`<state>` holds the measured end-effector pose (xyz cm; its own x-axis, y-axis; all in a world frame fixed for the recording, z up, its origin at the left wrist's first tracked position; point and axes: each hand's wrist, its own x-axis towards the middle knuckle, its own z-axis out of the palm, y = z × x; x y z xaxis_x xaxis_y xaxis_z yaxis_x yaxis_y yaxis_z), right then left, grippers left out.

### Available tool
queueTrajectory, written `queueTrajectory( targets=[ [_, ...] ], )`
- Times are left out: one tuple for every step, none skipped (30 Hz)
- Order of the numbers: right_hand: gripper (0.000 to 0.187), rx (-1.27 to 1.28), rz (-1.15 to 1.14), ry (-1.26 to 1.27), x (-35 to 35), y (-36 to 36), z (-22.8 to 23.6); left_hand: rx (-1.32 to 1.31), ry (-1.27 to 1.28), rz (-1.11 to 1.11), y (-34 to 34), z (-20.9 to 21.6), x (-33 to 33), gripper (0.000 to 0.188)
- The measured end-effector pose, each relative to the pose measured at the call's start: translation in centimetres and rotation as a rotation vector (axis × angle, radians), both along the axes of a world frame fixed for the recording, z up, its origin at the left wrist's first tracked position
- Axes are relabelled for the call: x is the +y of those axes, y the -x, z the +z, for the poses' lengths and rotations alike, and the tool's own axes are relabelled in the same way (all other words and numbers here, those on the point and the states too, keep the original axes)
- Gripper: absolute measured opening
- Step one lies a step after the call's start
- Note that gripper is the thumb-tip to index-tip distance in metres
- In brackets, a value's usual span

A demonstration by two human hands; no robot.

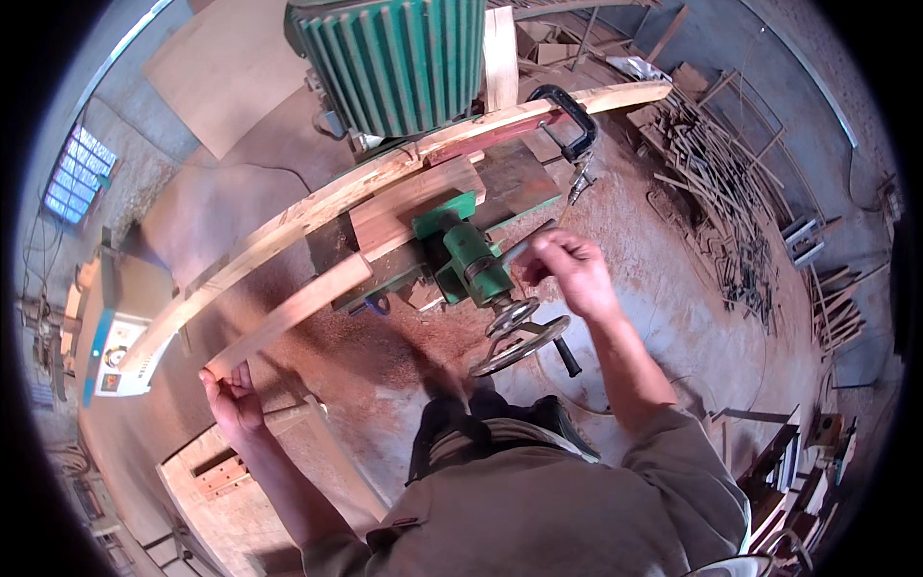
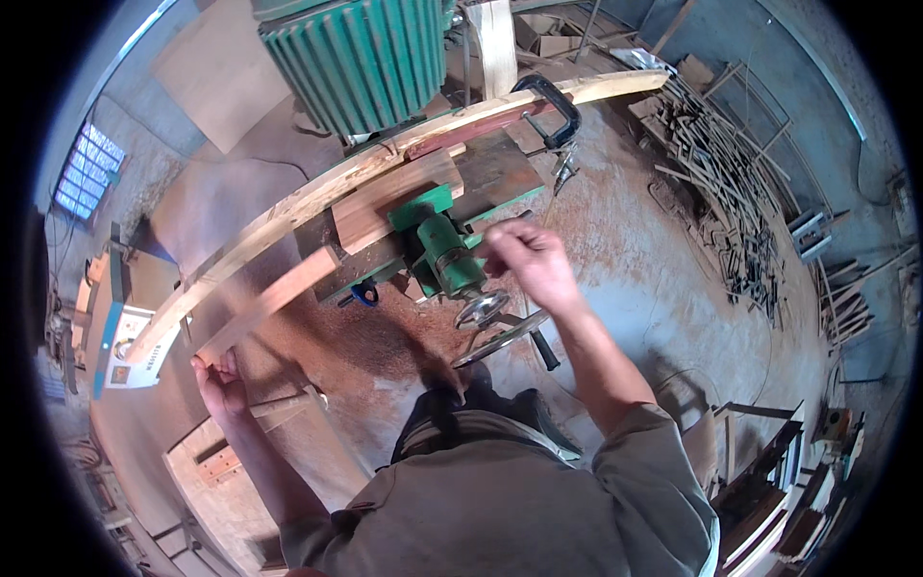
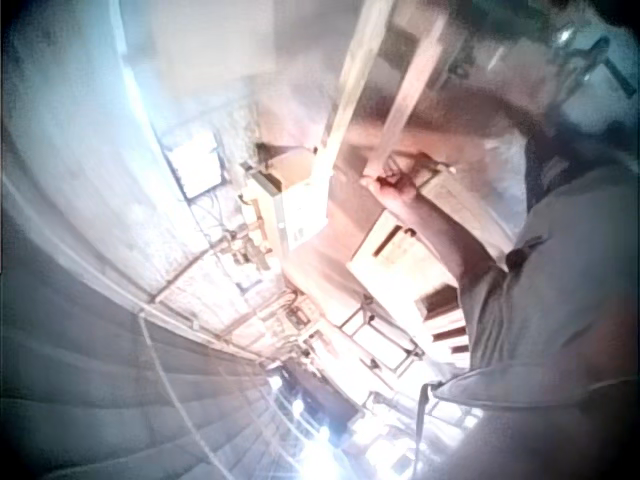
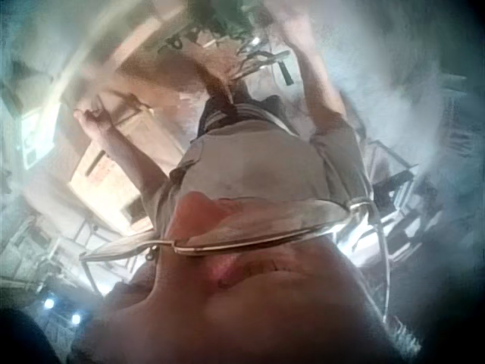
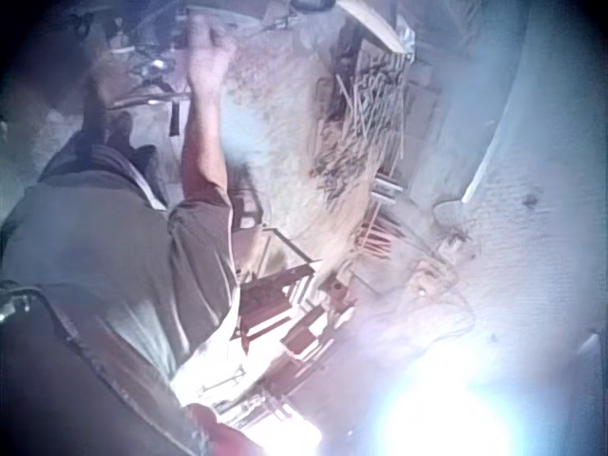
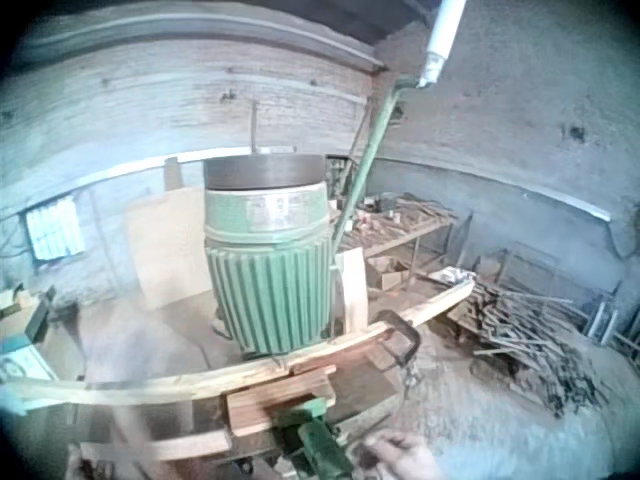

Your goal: The person repeatedly places wooden planks into a green mortising machine, secures them with a clamp, and operates the machine to cut mortises. After each cut, the person removes the plank and places it on a stack of finished pieces.

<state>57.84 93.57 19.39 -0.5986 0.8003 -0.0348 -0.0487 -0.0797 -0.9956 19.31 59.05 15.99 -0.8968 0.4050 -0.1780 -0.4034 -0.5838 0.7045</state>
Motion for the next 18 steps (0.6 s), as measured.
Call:
queueTrajectory(
  targets=[
    [0.022,-0.011,-0.095,0.049,0.4,-1.0,-0.4,0.000,0.020,0.005,0.3,0.1,2.2,0.029],
    [0.022,-0.024,-0.145,0.074,0.5,-1.9,-0.5,0.004,0.042,0.012,0.7,0.3,4.0,0.029],
    [0.022,-0.042,-0.191,0.093,0.4,-2.6,-0.5,0.004,0.059,0.024,1.4,0.2,5.4,0.029],
    [0.022,-0.055,-0.195,0.107,0.3,-3.2,-1.1,0.013,0.049,-0.016,2.4,0.0,7.1,0.030],
    [0.023,-0.071,-0.202,0.116,0.2,-3.9,-2.0,0.017,0.035,-0.058,3.3,-0.6,8.9,0.030],
    [0.023,-0.090,-0.207,0.117,0.2,-4.4,-2.5,0.018,0.012,-0.098,4.2,-1.6,10.6,0.031],
    [0.023,-0.117,-0.232,0.130,0.1,-4.7,-2.7,-0.019,0.012,-0.082,5.4,-2.9,11.9,0.031],
    [0.023,-0.148,-0.261,0.143,-0.1,-5.0,-2.8,-0.061,0.012,-0.069,6.8,-4.8,13.1,0.032],
    [0.023,-0.177,-0.284,0.165,-0.2,-5.2,-3.0,-0.100,0.023,-0.052,7.9,-6.3,14.1,0.032],
    [0.023,-0.205,-0.289,0.172,-0.1,-5.5,-3.1,-0.074,0.065,-0.046,8.9,-7.9,15.2,0.032],
    [0.023,-0.225,-0.305,0.174,-0.2,-5.7,-3.2,-0.091,0.059,-0.050,9.4,-9.0,16.2,0.032],
    [0.023,-0.246,-0.320,0.177,-0.3,-5.9,-3.3,-0.108,0.053,-0.051,9.8,-10.0,17.1,0.032],
    [0.023,-0.267,-0.332,0.179,-0.3,-6.0,-3.4,-0.125,0.047,-0.050,10.2,-10.9,17.7,0.033],
    [0.023,-0.272,-0.343,0.184,-0.2,-6.4,-3.5,-0.150,0.045,-0.034,9.9,-11.0,18.8,0.031],
    [0.023,-0.282,-0.357,0.185,-0.1,-6.6,-3.6,-0.180,0.069,-0.023,9.7,-11.0,19.5,0.031],
    [0.023,-0.292,-0.370,0.187,0.0,-6.9,-3.6,-0.212,0.094,-0.012,9.4,-11.2,20.2,0.031],
    [0.023,-0.294,-0.379,0.193,0.1,-7.1,-3.7,-0.233,0.123,0.003,9.4,-11.1,20.6,0.031],
    [0.023,-0.308,-0.385,0.198,0.4,-7.4,-3.8,-0.227,0.113,-0.016,9.5,-11.7,20.9,0.030]
  ],
)
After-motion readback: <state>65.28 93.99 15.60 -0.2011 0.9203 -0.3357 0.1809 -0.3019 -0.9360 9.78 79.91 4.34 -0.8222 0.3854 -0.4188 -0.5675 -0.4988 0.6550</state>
